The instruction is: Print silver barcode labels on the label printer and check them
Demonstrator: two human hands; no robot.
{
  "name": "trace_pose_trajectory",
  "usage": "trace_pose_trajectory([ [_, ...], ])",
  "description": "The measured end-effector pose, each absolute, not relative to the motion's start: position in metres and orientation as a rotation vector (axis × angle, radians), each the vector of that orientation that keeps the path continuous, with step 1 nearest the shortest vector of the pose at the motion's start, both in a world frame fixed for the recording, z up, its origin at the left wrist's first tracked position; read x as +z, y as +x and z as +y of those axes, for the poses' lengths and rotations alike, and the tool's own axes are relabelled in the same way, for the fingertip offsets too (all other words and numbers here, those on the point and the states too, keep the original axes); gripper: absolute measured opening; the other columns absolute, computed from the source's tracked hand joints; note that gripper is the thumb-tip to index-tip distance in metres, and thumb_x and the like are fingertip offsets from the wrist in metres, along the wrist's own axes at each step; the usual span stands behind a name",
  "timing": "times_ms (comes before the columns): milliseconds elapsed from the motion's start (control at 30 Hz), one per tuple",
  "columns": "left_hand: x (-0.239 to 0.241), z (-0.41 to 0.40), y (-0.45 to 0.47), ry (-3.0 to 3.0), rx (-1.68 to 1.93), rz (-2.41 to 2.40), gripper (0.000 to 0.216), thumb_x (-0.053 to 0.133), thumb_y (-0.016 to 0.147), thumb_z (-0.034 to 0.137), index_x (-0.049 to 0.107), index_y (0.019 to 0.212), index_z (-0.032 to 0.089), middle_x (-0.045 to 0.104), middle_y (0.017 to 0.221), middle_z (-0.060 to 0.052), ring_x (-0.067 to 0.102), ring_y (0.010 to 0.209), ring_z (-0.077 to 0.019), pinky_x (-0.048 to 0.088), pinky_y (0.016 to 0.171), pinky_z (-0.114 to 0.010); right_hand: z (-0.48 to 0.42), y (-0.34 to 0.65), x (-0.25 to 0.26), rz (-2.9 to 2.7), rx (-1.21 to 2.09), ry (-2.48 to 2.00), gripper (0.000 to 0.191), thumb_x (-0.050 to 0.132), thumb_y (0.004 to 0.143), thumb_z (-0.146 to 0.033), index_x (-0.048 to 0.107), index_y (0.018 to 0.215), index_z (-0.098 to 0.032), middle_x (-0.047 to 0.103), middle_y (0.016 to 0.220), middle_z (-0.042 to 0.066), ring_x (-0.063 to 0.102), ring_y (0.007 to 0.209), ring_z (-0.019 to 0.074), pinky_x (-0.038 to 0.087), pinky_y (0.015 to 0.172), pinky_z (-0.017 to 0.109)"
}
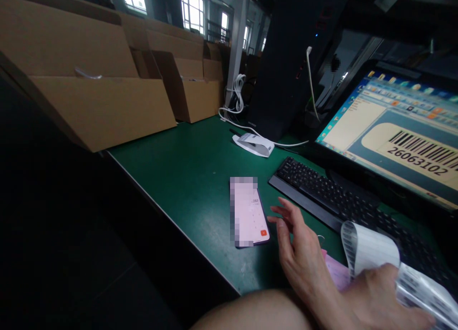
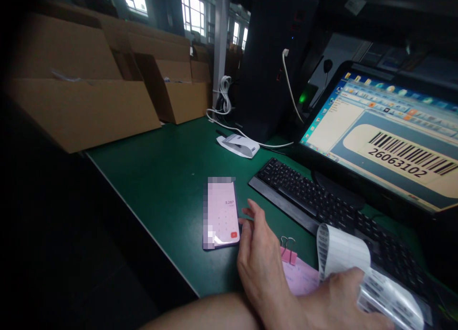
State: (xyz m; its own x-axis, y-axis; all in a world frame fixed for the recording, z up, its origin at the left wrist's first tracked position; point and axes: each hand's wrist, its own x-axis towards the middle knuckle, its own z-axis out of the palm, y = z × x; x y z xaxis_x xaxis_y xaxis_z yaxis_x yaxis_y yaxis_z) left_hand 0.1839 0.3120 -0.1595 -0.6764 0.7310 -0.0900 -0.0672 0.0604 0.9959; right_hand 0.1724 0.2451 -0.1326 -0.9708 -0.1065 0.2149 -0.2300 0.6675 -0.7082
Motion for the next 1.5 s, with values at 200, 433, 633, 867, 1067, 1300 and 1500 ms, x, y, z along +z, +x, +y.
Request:
trace_pose_trajectory([
  [200,-0.165,0.313,0.185,0.687,1.662,1.729,0.085,0.072,0.052,0.06,0.054,0.123,0.017,0.061,0.115,-0.025,0.057,0.103,-0.0438,0.049,0.082,-0.053,0.245,0.173,-0.132,-2.71,1.182,0.301,0.038,0.035,0.092,-0.024,0.038,0.13,-0.02,0.066,0.112,0.009,0.064,0.101,0.0193,0.051,0.088,0.039],
  [433,-0.162,0.314,0.185,0.688,1.615,1.775,0.082,0.073,0.054,0.057,0.052,0.124,0.021,0.06,0.117,-0.022,0.059,0.102,-0.04,0.051,0.08,-0.046,0.244,0.175,-0.132,-2.748,1.157,0.426,0.041,0.035,0.092,-0.023,0.034,0.133,-0.02,0.061,0.119,0.011,0.061,0.107,0.0193,0.05,0.09,0.038],
  [633,-0.165,0.315,0.183,0.707,1.634,1.699,0.087,0.074,0.051,0.056,0.051,0.126,0.019,0.059,0.118,-0.024,0.057,0.105,-0.0421,0.049,0.081,-0.048,0.242,0.173,-0.134,-2.767,1.16,0.542,0.043,0.035,0.091,-0.02,0.032,0.134,-0.022,0.059,0.122,0.01,0.061,0.104,0.0171,0.051,0.089,0.035],
  [867,-0.168,0.316,0.184,0.698,1.668,1.706,0.089,0.075,0.049,0.054,0.052,0.126,0.017,0.059,0.117,-0.027,0.057,0.103,-0.0453,0.049,0.079,-0.053,0.24,0.175,-0.133,-2.803,1.17,0.564,0.043,0.035,0.091,-0.018,0.031,0.134,-0.021,0.057,0.124,0.011,0.059,0.107,0.0167,0.049,0.093,0.035],
  [1067,-0.17,0.316,0.186,0.72,1.663,1.747,0.084,0.074,0.053,0.054,0.051,0.127,0.02,0.059,0.117,-0.024,0.057,0.105,-0.0427,0.05,0.081,-0.049,0.241,0.174,-0.133,-2.726,1.193,0.523,0.043,0.037,0.09,-0.019,0.033,0.133,-0.02,0.055,0.126,0.013,0.06,0.107,0.0186,0.05,0.093,0.038],
  [1300,-0.161,0.315,0.186,0.701,1.689,1.758,0.064,0.064,0.063,0.054,0.056,0.115,0.017,0.064,0.108,-0.022,0.06,0.098,-0.0408,0.051,0.077,-0.048,0.24,0.173,-0.131,-2.682,1.266,0.449,0.043,0.037,0.09,-0.019,0.033,0.134,-0.02,0.055,0.126,0.013,0.061,0.105,0.0189,0.05,0.092,0.038],
  [1500,-0.156,0.316,0.186,0.7,1.851,1.728,0.031,0.061,0.068,0.036,0.056,0.092,0.017,0.064,0.086,-0.007,0.06,0.081,-0.025,0.048,0.071,-0.034,0.235,0.173,-0.122,-2.684,1.213,0.468,0.046,0.036,0.088,-0.015,0.033,0.134,-0.016,0.056,0.124,0.012,0.059,0.107,0.0181,0.049,0.094,0.036],
])
